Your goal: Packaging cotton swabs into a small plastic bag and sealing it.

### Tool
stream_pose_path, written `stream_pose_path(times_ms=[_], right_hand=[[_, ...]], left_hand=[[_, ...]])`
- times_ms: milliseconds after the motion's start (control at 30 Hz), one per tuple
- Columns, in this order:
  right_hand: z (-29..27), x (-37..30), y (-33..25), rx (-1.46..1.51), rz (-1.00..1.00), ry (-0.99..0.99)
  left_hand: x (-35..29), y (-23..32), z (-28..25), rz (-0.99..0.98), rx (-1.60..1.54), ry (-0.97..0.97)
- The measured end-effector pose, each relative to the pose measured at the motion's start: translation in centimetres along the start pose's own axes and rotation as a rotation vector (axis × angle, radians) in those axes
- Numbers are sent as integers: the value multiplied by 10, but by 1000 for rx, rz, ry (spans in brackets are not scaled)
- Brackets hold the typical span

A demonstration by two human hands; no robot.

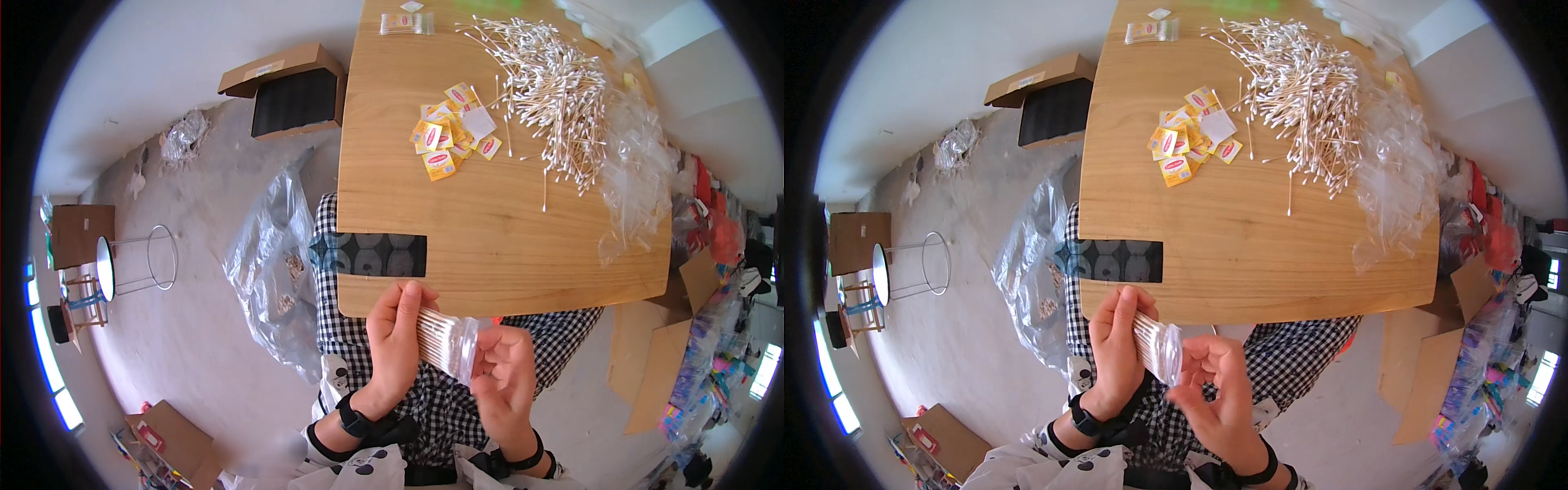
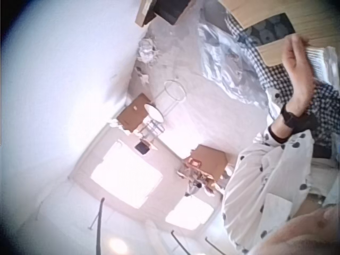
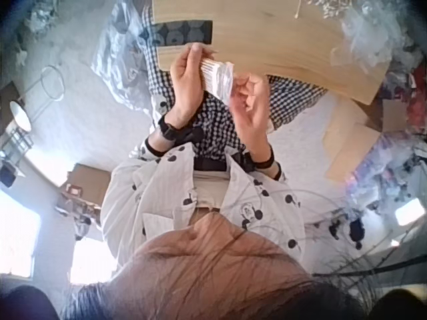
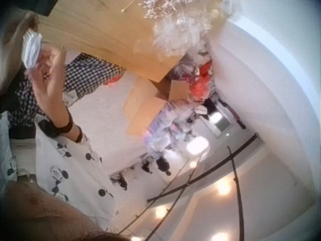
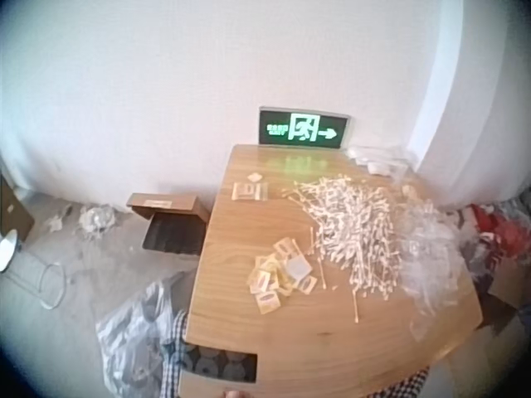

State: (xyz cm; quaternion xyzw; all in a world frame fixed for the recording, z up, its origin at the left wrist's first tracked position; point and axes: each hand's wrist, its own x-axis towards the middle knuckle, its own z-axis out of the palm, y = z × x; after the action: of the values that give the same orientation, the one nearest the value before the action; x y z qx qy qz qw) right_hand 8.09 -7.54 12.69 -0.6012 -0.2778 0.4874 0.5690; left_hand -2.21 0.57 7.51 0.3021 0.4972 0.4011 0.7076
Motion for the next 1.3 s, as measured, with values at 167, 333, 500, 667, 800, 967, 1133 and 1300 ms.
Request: stream_pose_path(times_ms=[167,333,500,667,800,967,1133,1300], right_hand=[[6,4,8,-299,-137,62],[-19,30,10,-564,-433,228],[-46,51,41,-626,-401,155],[-53,54,66,-368,-244,176],[-57,59,61,-474,-330,158],[-63,58,60,-494,-493,172],[-70,63,67,-485,-461,158],[-73,55,72,-557,-444,222]], left_hand=[[3,-13,3,133,-10,37],[17,-14,3,385,304,-169],[30,1,8,520,678,-538],[46,-22,6,425,670,-602],[48,-23,7,372,615,-577],[46,-21,8,671,737,-605],[47,-30,7,928,805,-585],[41,-30,16,967,816,-547]])
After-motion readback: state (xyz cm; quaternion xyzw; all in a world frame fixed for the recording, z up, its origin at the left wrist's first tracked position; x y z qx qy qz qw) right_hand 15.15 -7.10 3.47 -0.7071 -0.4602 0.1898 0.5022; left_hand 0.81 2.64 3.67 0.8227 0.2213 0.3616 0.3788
